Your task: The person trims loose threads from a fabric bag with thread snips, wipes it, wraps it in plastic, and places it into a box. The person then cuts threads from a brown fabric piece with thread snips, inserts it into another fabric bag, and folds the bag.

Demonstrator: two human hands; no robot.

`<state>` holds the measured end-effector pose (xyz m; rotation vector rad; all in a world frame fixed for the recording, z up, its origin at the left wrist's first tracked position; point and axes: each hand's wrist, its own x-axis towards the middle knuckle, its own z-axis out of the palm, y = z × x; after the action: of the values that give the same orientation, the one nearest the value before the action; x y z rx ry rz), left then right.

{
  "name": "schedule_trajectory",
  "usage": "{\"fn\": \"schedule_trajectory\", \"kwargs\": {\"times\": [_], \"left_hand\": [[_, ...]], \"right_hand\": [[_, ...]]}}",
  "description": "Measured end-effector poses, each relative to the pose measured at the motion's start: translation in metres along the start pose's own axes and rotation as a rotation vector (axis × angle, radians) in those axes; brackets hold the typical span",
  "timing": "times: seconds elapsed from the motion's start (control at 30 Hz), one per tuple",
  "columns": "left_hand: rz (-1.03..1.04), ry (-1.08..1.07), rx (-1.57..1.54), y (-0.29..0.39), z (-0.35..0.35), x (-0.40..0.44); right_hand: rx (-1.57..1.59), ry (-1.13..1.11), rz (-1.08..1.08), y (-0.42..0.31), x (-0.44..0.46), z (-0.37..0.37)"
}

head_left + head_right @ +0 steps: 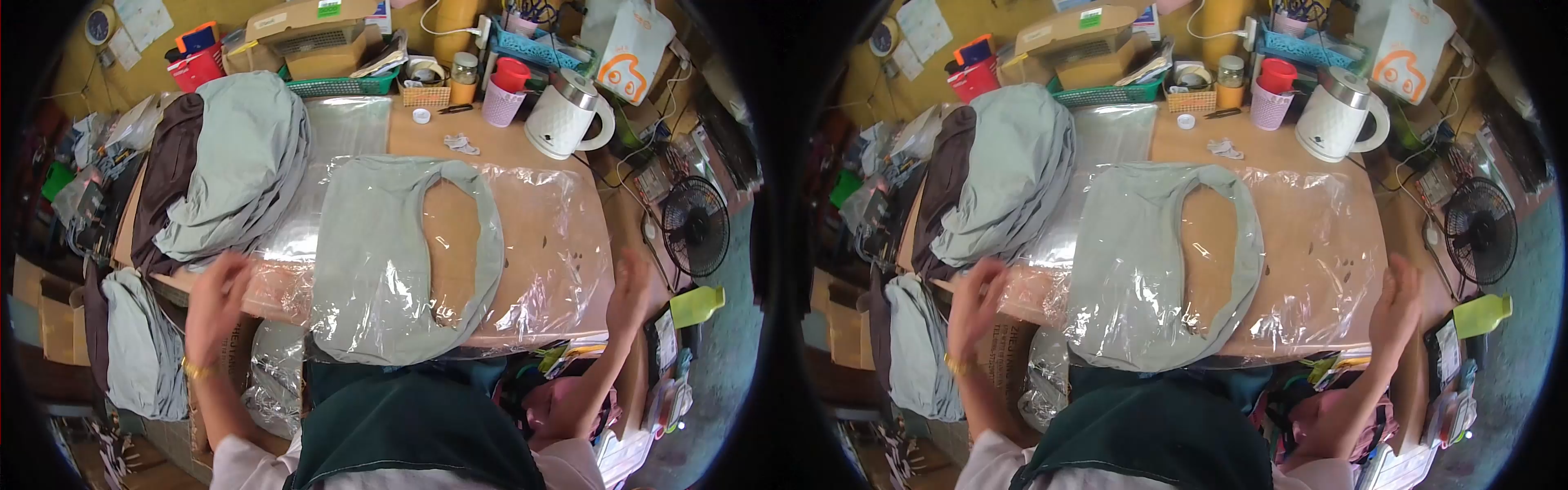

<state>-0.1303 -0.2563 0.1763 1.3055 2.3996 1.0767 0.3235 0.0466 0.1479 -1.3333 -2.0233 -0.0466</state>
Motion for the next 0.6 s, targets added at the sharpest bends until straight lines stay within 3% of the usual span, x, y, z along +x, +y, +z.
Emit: {"fn": "schedule_trajectory", "kwargs": {"times": [0.03,0.07,0.1,0.13,0.17,0.2,0.23,0.27,0.3,0.33,0.37,0.47,0.53,0.6], "left_hand": [[0.156,-0.018,0.003,-0.003,0.022,0.024],[0.146,-0.146,0.031,0.027,0.044,0.048],[0.336,-0.245,0.085,0.02,0.076,0.077],[0.344,-0.34,0.179,0.026,0.11,0.104],[0.465,-0.225,0.359,0.018,0.153,0.127],[0.43,-0.124,0.467,0.017,0.182,0.142],[0.396,-0.028,0.57,0.012,0.202,0.152],[0.414,-0.033,0.564,-0.003,0.217,0.155],[0.298,-0.056,0.574,-0.022,0.226,0.157],[0.184,-0.077,0.58,-0.031,0.23,0.16],[0.207,-0.076,0.571,-0.031,0.227,0.162],[0.193,-0.079,0.588,-0.03,0.222,0.155],[0.196,-0.077,0.616,-0.031,0.223,0.151],[0.209,-0.077,0.609,-0.029,0.223,0.155]], "right_hand": [[0.192,0.085,-0.059,-0.047,0.008,-0.007],[0.383,0.172,-0.111,-0.092,0.01,-0.007],[0.292,0.092,-0.246,-0.135,0.007,-0.005],[0.197,0.017,-0.379,-0.168,0.007,-0.001],[0.049,-0.101,-0.393,-0.184,0.011,0.02],[-0.102,-0.222,-0.4,-0.186,0.011,0.051],[-0.108,-0.218,-0.389,-0.169,0.009,0.08],[-0.227,-0.39,-0.213,-0.137,0.009,0.109],[-0.342,-0.555,-0.028,-0.103,0.01,0.13],[-0.394,-0.575,0.103,-0.066,0.002,0.14],[-0.443,-0.59,0.234,-0.032,-0.005,0.139],[-0.307,-0.596,0.345,0.017,-0.004,0.113],[-0.569,-0.749,0.48,0.026,0.004,0.095],[-0.545,-0.315,0.299,0.008,0.011,0.081]]}}
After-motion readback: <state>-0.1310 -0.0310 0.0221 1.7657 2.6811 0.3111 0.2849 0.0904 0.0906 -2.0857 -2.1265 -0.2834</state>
